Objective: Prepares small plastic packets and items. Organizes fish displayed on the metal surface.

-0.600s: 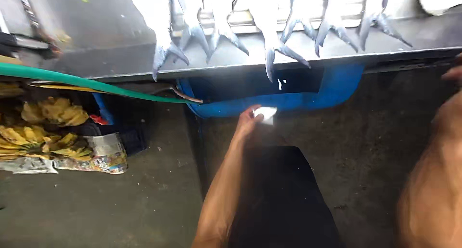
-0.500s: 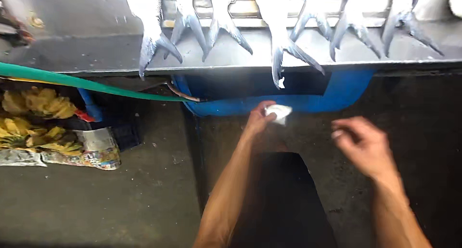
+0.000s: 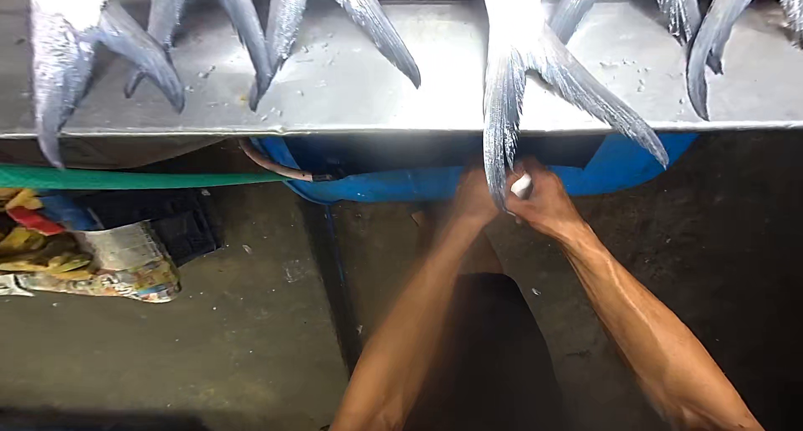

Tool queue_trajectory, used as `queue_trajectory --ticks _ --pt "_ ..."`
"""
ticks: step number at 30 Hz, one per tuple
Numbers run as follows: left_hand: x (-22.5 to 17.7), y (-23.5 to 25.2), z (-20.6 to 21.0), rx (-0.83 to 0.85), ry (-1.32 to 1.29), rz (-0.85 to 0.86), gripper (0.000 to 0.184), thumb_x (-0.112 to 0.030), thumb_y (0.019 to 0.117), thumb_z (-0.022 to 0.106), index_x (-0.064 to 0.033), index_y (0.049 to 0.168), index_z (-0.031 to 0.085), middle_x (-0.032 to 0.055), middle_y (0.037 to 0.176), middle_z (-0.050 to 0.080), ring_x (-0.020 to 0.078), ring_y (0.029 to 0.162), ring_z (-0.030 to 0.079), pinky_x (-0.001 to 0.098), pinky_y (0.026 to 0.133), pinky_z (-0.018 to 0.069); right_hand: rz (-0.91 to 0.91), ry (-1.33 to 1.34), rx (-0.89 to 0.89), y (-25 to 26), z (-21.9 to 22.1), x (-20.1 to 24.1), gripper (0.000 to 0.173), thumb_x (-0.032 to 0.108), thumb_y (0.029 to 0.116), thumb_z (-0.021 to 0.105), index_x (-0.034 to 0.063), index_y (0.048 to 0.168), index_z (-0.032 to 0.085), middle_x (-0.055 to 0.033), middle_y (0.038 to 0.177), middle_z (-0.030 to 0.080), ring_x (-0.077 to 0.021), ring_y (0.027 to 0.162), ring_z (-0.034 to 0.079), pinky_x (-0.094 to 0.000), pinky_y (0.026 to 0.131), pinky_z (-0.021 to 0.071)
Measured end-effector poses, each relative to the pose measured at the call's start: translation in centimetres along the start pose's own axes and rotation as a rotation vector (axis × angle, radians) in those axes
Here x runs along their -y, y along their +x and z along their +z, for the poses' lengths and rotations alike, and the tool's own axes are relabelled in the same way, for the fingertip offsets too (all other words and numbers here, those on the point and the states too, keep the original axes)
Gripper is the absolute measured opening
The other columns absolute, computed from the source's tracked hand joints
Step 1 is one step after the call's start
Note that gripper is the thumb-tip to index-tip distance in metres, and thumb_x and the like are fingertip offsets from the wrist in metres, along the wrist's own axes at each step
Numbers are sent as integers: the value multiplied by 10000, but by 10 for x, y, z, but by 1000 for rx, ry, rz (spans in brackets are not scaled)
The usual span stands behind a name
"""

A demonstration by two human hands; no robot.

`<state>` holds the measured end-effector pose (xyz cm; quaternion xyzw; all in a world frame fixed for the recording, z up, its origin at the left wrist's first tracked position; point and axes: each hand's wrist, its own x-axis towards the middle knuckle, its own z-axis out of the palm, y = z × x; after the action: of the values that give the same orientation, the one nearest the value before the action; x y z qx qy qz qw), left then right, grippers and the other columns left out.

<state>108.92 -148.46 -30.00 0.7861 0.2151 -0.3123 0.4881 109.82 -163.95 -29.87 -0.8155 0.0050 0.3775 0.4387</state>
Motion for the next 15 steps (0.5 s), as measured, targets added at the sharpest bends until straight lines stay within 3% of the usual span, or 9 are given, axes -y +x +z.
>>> queue_trajectory --ticks 3,6,7,9,11,12,14,15 --pt "18 10 12 -91 -29 24 348 -425 979 633 -96 1066 705 94 967 699 222 923 679 475 838 553 -1 127 -35 5 6 -3 315 268 854 740 83 1085 630 -42 740 645 -143 514 609 -351 472 557" --pt "18 19 19 -155 -111 114 261 -243 994 621 -21 1101 706 121 994 715 191 949 678 418 878 543 51 322 -40 11 9 -15 274 189 837 679 71 1083 647 -55 727 689 -154 498 636 -317 431 546" --pt "12 18 17 -148 -152 90 261 -207 1004 608 2 1142 682 133 1037 702 181 978 662 391 897 533 61 372 -37 15 11 -21 289 180 848 656 63 1112 640 -67 745 694 -162 497 634 -316 424 540" --pt "-4 19 14 -81 -293 -137 279 -166 1013 615 5 1232 632 122 1107 674 158 1002 636 357 908 525 110 527 -34 21 12 -27 257 127 883 616 50 1128 636 -79 753 688 -162 488 611 -303 414 518" --pt "4 28 22 -99 -566 -340 196 -87 1007 593 -9 1186 609 83 964 634 131 799 605 312 711 530 207 706 -53 26 11 -30 159 118 951 531 63 1063 630 -63 700 674 -136 457 587 -273 401 497" --pt "15 34 27 -115 -795 -380 136 -72 1040 508 -41 1155 574 62 903 609 125 734 590 301 644 525 251 805 -58 30 11 -31 162 145 1016 470 74 1049 613 -56 695 664 -119 461 574 -250 408 484" --pt "17 45 31 -164 -1250 -471 278 -213 1114 264 -103 1096 519 53 834 580 139 672 572 314 592 528 313 1063 -104 39 11 -32 290 218 1105 323 96 1082 586 -49 768 681 -83 520 587 -199 445 472" --pt "14 51 32 -193 -1456 -508 365 -331 1119 200 -126 1123 502 68 888 581 171 736 596 352 649 560 353 1214 -162 45 11 -33 319 246 1126 277 97 1124 559 -61 832 689 -94 584 627 -206 494 510"
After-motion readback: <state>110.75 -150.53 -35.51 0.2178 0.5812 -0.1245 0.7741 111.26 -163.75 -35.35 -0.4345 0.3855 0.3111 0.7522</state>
